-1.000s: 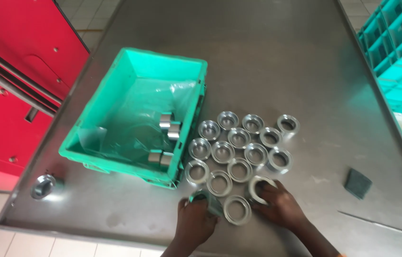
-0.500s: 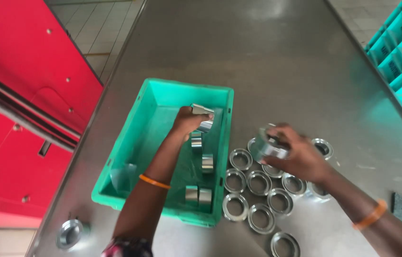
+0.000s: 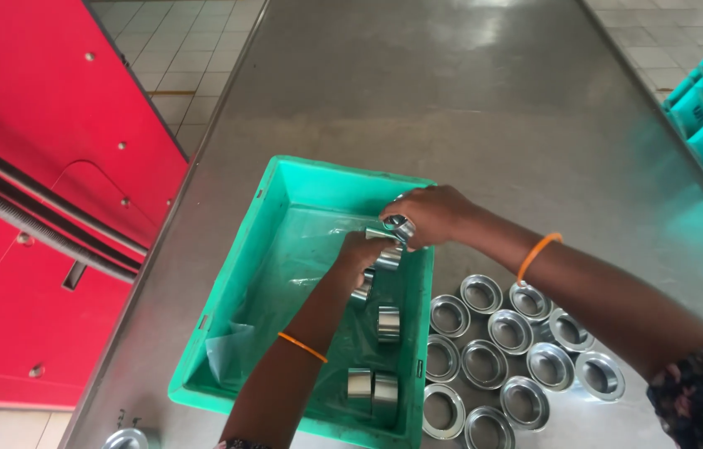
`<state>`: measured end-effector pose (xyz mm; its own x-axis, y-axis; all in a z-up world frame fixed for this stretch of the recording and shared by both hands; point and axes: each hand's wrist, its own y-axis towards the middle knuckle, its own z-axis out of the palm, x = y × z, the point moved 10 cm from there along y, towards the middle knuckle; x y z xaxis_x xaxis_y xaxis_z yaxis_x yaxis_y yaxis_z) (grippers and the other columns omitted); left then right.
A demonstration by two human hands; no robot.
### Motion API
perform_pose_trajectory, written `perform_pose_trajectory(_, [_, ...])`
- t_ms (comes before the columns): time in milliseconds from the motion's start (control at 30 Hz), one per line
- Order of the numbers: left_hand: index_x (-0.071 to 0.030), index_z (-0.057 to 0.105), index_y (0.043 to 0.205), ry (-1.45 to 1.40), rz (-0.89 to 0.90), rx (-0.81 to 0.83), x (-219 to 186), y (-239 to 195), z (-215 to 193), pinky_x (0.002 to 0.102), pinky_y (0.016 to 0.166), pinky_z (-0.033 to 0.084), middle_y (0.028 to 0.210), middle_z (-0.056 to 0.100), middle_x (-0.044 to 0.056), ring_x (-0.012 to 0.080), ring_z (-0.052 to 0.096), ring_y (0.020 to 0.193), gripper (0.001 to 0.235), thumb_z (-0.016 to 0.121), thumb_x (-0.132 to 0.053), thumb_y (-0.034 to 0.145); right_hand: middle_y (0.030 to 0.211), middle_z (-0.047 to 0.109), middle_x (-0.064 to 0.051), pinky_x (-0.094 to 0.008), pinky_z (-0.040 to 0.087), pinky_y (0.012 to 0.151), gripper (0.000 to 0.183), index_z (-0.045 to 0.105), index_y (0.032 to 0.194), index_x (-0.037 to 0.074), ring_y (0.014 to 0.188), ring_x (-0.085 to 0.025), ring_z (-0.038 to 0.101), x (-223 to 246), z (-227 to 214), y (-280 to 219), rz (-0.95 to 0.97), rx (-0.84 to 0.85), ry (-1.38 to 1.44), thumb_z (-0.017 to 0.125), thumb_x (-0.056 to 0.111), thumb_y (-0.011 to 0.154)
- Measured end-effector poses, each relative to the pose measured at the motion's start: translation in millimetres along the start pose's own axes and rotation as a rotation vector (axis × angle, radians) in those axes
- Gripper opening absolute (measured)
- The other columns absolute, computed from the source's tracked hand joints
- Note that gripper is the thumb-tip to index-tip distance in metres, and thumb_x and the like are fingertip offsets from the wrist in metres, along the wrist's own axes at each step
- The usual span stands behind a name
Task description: Inspecting and sorting metal bearing rings in a fabrication facility.
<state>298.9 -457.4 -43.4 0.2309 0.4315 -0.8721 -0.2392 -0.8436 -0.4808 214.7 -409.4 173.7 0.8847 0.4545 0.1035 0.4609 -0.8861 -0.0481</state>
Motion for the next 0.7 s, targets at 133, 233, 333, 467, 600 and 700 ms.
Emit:
perform_pose_trajectory(133, [0.0,0.062,0.13,0.013,-0.118,0.002,13,-30,1,0.062,0.101,0.04,0.137,0.061,0.021,0.0395,0.052,0.134,0.073,0.091,-0.031,0.069,0.127,0.07,0.001,-0.043,0.056,0.093,0.071,0.067,0.129,0.033,0.119,-0.025,0.065,10,35,30,0.002,0.281,-0.19,0.092,0.03,0.063])
perform_pose_trajectory(233, [-0.002,0.067,0.126,0.052,-0.189,0.035,24,-42,6,0.064,0.102,0.04,0.136,0.062,0.02,0.04,0.052,0.134,0.067,0.089,-0.032,0.07,0.126,0.069,-0.001,-0.044,0.057,0.09,0.068,0.07,0.127,0.033,0.116,-0.027,0.066,7,55,46,-0.007,0.356,-0.231,0.091,0.03,0.063])
perform_pose_trajectory(333, [-0.004,0.07,0.121,0.071,-0.199,0.081,55,-17,10,0.062,0.104,0.041,0.137,0.065,0.019,0.0381,0.054,0.135,0.06,0.086,-0.032,0.07,0.13,0.067,-0.004,-0.047,0.055,0.092,0.063,0.07,0.127,0.031,0.118,-0.03,0.064,13,85,62,0.022,0.382,-0.184,0.085,0.037,0.067])
perform_pose_trajectory(467, [-0.016,0.074,0.121,0.135,-0.172,0.206,73,6,23,0.058,0.112,0.032,0.15,0.056,0.013,0.0322,0.039,0.145,0.052,0.082,-0.034,0.073,0.135,0.063,-0.007,-0.051,0.052,0.095,0.058,0.07,0.128,0.028,0.121,-0.033,0.061,5,122,84,0.053,0.429,-0.12,0.077,0.045,0.073])
perform_pose_trajectory(600, [-0.025,0.069,0.131,0.196,-0.257,0.276,84,5,29,0.055,0.12,0.02,0.161,0.041,0.009,0.0291,0.023,0.153,0.055,0.082,-0.038,0.079,0.139,0.059,-0.01,-0.055,0.05,0.098,0.057,0.07,0.129,0.025,0.124,-0.037,0.058,-3,151,91,0.094,0.488,-0.058,0.069,0.054,0.079])
perform_pose_trajectory(700, [-0.029,0.065,0.137,0.258,-0.279,0.317,80,-16,33,0.058,0.121,0.014,0.164,0.037,0.007,0.0287,0.018,0.155,0.058,0.079,-0.046,0.082,0.143,0.057,-0.013,-0.057,0.048,0.1,0.059,0.07,0.129,0.023,0.126,-0.04,0.055,-11,176,85,0.135,0.542,-0.004,0.062,0.06,0.083])
